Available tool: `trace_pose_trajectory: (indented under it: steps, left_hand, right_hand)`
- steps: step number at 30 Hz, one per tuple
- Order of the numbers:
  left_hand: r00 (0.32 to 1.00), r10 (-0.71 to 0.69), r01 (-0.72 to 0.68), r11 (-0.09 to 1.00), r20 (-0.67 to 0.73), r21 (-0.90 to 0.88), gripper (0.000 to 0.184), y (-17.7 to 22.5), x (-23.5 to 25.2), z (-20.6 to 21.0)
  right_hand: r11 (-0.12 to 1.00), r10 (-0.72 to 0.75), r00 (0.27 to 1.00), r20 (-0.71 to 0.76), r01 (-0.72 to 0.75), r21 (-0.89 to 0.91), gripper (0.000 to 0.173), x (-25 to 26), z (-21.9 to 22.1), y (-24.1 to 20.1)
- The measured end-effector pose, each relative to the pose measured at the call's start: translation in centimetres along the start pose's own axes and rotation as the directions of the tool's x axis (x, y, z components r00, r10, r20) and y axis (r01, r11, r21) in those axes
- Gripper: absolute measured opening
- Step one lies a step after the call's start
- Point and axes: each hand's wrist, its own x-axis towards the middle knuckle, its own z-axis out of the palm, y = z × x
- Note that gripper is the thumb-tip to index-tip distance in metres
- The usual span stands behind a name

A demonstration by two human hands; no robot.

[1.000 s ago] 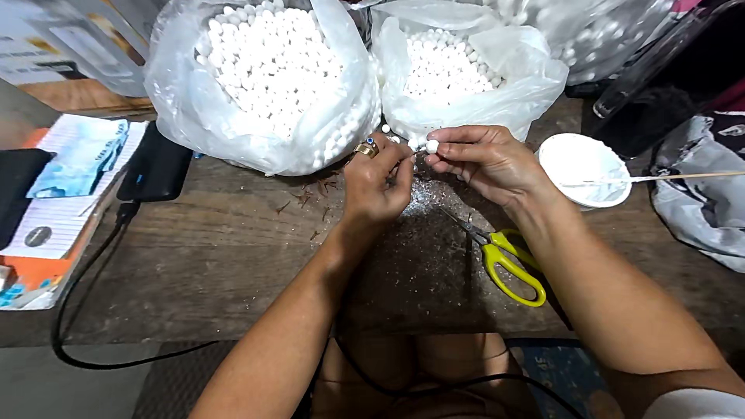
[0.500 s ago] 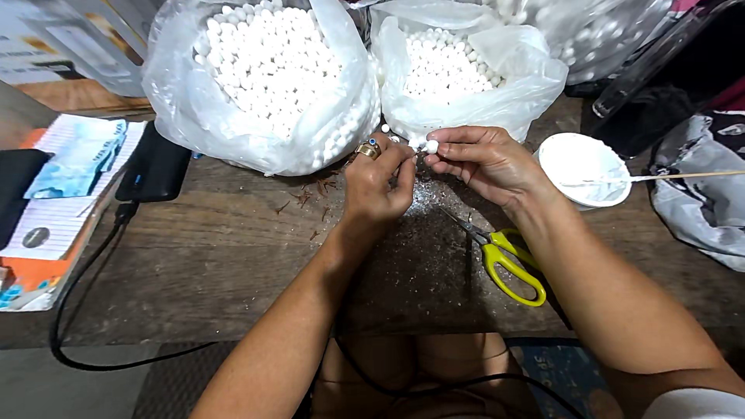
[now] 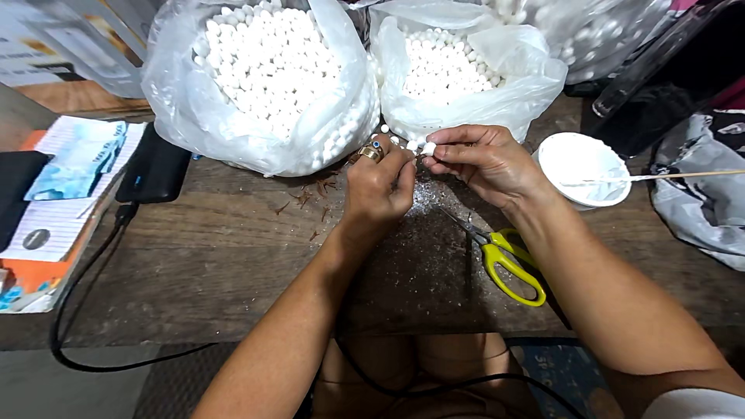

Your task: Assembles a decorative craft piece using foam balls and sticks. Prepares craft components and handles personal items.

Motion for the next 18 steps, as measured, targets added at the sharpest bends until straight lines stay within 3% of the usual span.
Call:
trace_pose_trajectory:
  steps: [18]
  left_hand:
    - [0.999,0.010,-0.016,0.988,0.044,0.151,0.015,0.24,-0.44,-0.26]
  right_hand:
    - [0.891,-0.277,0.960,0.044,0.273,-0.364,0.019,-0.63,0.34,0.11]
